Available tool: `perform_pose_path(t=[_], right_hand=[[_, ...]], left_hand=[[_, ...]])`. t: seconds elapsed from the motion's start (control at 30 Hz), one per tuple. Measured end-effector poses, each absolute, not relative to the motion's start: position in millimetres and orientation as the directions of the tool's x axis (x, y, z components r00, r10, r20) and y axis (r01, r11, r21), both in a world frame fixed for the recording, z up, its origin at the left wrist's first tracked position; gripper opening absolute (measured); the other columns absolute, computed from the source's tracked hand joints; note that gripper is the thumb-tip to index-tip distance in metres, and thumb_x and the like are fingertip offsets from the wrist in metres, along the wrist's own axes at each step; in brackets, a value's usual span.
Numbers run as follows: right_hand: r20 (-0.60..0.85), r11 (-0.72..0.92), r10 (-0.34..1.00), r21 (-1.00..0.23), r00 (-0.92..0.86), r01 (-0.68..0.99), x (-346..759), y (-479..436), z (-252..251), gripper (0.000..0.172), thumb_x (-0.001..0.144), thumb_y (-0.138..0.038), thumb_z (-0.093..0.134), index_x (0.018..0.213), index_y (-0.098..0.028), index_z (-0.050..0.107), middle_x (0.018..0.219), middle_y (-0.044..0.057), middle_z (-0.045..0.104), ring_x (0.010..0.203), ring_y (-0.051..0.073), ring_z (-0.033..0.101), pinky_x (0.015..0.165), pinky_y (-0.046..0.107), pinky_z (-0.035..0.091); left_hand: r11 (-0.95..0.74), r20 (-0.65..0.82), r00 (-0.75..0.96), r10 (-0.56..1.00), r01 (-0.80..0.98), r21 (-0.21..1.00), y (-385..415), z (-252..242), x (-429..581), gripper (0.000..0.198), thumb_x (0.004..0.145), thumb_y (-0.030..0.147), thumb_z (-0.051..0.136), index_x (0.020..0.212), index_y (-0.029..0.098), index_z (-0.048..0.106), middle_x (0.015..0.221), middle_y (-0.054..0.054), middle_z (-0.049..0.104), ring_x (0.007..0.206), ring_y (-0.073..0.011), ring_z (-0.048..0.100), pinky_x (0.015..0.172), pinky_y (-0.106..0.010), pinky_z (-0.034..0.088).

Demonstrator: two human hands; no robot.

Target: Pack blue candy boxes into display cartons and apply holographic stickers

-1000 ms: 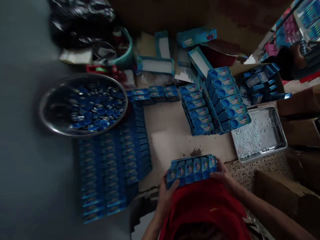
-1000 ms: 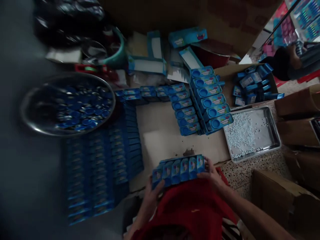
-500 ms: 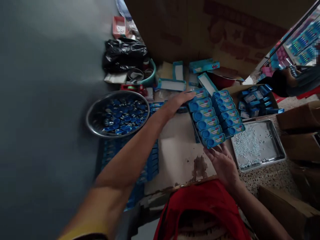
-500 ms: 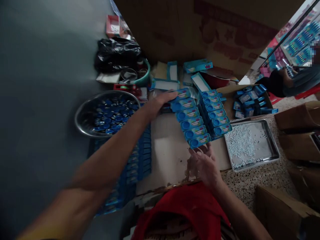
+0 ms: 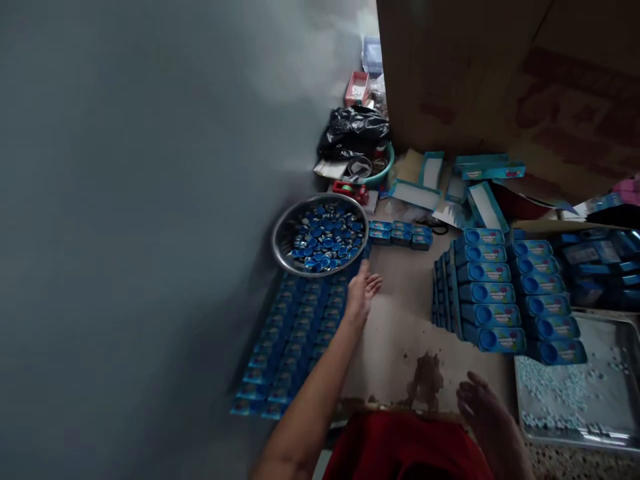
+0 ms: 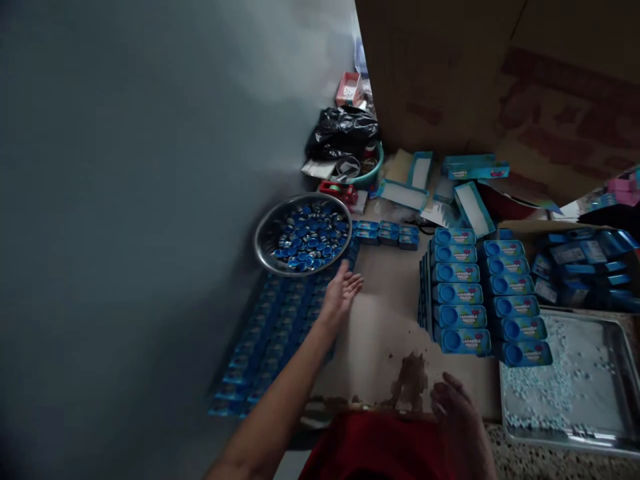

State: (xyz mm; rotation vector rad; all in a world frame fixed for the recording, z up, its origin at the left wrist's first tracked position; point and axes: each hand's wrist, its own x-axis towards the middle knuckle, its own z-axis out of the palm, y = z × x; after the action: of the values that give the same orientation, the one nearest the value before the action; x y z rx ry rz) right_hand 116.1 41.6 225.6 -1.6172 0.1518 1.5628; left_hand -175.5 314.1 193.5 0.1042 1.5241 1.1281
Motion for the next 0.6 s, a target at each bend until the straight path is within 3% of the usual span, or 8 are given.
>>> perform_pose_path(t=[0.1, 0.17, 0.27, 0.37, 0.43, 0.6], right_hand=[[-0.911, -0.679, 0.385, -0.386, 0.145, -0.624, 101.5, 42.3, 203.6, 0.065, 0.046, -0.049, 0.101, 0.101, -0.024, 0.08, 0.093, 0.008, 0.081, 0.088, 0.028, 0.078, 0.079, 0.038, 0.06], [-0.894, -0.667, 0.425, -0.414, 0.141, -0.62, 93.9, 50.8, 205.7, 0.063, 0.052, -0.053, 0.1, 0.105, -0.024, 0.08, 0.101, 0.009, 0.082, 0.095, 0.028, 0.079, 0.086, 0.038, 0.06], [-0.854, -0.651, 0.497, -0.484, 0.154, -0.584, 93.6, 59.7, 214.0, 0.057, 0.059, -0.054, 0.098, 0.104, -0.024, 0.081, 0.106, 0.01, 0.082, 0.103, 0.027, 0.078, 0.096, 0.039, 0.06], [-0.858, -0.661, 0.483, -0.49, 0.177, -0.569, 104.6, 53.0, 204.8, 0.052, 0.057, -0.051, 0.099, 0.098, -0.026, 0.082, 0.101, 0.008, 0.083, 0.099, 0.025, 0.079, 0.093, 0.036, 0.06], [-0.881, -0.674, 0.446, -0.448, 0.159, -0.588, 112.7, 42.8, 189.0, 0.051, 0.051, -0.047, 0.101, 0.094, -0.027, 0.083, 0.099, 0.007, 0.082, 0.097, 0.025, 0.08, 0.09, 0.034, 0.061], [-0.927, -0.692, 0.323, -0.368, 0.19, -0.621, 110.8, 31.4, 164.9, 0.056, 0.038, -0.048, 0.102, 0.087, -0.029, 0.083, 0.083, 0.004, 0.08, 0.08, 0.026, 0.079, 0.074, 0.035, 0.062]], left_hand=[[0.438, -0.776, -0.326, 0.541, -0.678, 0.59, 321.6, 162.3, -216.6, 0.025, 0.106, 0.042, 0.059, 0.103, 0.018, 0.059, 0.091, -0.009, 0.074, 0.085, -0.0196, 0.076, 0.085, -0.033, 0.062], [0.405, -0.756, -0.299, 0.583, -0.699, 0.589, 332.0, 156.0, -231.7, 0.016, 0.106, 0.031, 0.058, 0.103, 0.016, 0.063, 0.09, -0.01, 0.077, 0.083, -0.0202, 0.077, 0.082, -0.032, 0.063], [0.343, -0.749, -0.295, 0.594, -0.749, 0.567, 345.1, 158.9, -241.9, 0.022, 0.104, 0.032, 0.055, 0.103, 0.014, 0.067, 0.09, -0.012, 0.078, 0.084, -0.0237, 0.079, 0.081, -0.036, 0.065], [0.277, -0.77, -0.378, 0.515, -0.776, 0.566, 351.5, 164.0, -248.1, 0.015, 0.095, 0.014, 0.053, 0.101, 0.014, 0.067, 0.083, -0.009, 0.076, 0.081, -0.0214, 0.077, 0.081, -0.035, 0.066], [0.288, -0.78, -0.413, 0.469, -0.764, 0.577, 351.6, 165.9, -253.1, 0.021, 0.085, 0.003, 0.051, 0.095, 0.014, 0.065, 0.076, -0.006, 0.073, 0.075, -0.0191, 0.075, 0.076, -0.032, 0.066], [0.342, -0.74, -0.422, 0.523, -0.691, 0.636, 364.7, 177.9, -260.5, 0.015, 0.08, 0.002, 0.055, 0.08, 0.017, 0.056, 0.073, -0.005, 0.069, 0.078, -0.0212, 0.074, 0.075, -0.035, 0.067]])
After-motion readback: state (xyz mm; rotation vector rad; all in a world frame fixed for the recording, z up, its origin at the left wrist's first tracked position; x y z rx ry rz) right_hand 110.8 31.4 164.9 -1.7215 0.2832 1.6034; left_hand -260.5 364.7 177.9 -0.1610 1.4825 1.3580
